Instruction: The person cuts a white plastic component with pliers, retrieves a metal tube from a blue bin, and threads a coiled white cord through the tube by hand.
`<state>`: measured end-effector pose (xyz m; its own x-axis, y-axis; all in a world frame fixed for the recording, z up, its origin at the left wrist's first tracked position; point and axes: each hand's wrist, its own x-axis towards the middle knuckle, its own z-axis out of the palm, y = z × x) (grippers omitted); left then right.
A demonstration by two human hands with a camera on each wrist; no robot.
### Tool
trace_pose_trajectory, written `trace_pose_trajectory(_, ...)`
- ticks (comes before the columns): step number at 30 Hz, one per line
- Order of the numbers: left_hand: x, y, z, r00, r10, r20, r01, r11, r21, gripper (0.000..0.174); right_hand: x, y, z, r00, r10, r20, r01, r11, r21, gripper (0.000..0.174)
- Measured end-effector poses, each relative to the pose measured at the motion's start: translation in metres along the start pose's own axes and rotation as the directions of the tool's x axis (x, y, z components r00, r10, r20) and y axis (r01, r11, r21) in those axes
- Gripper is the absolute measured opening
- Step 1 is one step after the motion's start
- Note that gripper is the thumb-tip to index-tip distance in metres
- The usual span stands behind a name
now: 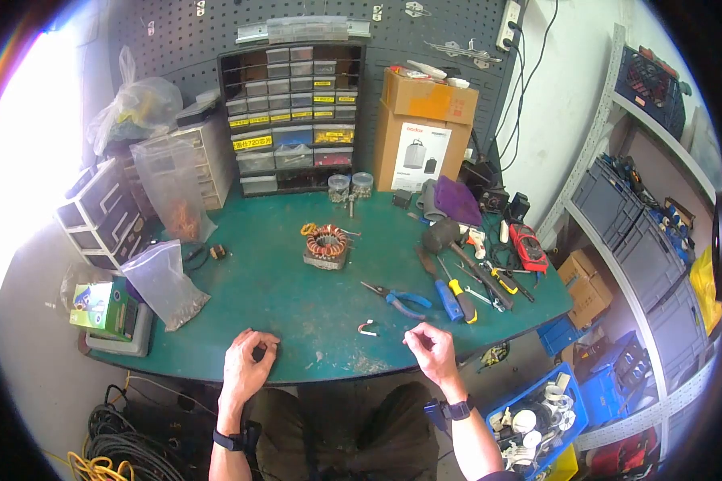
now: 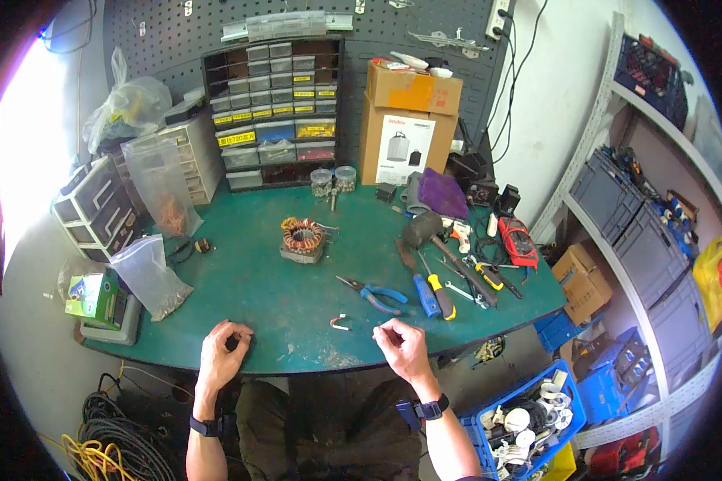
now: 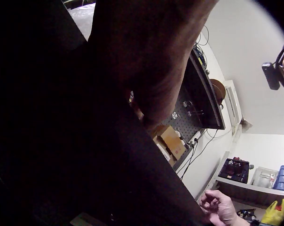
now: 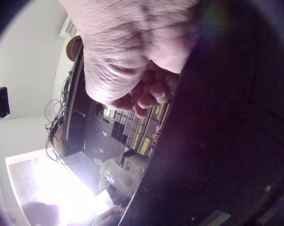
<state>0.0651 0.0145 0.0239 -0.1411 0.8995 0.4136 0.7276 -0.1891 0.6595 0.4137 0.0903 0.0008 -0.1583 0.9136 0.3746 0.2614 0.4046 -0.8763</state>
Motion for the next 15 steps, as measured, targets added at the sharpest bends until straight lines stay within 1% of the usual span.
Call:
trace_pose_trajectory(2,-0.0004,-0.0024,0.0018,1.0,-0.01,-0.011,0.009,1.0,-0.011,0.008,-0.0001,-0.0029,0.0,0.999,0.032,0.001,-0.032,0.999,0.009,0.022)
trace_pose_trajectory(6,0.0002,-0.0019,0.0021,1.0,0.002,-0.016,-0.002,1.0,-0.013,0.008,-0.0004,0.0001,-0.0016,0.999,0.041,0.023,-0.041,0.999,-0.008,0.022)
trace_pose_trajectory(9,-0.0003,-0.0005,0.0009,0.999,-0.032,-0.001,0.032,0.999,-0.03,0.008,-0.0009,0.0007,-0.0011,0.999,0.044,0.013,-0.044,0.999,-0.008,0.022)
trace_pose_trajectory(11,0.0,0.0022,-0.0005,1.0,-0.011,-0.002,0.011,1.0,0.007,0.008,-0.0006,0.002,-0.0014,0.999,0.043,0.016,-0.042,0.999,-0.03,0.022)
trace_pose_trajectory(15,0.0,-0.0016,0.0012,1.0,-0.009,0.013,0.009,1.0,-0.018,0.008,-0.0006,0.001,-0.0004,0.999,0.051,0.006,-0.051,0.998,-0.031,0.021)
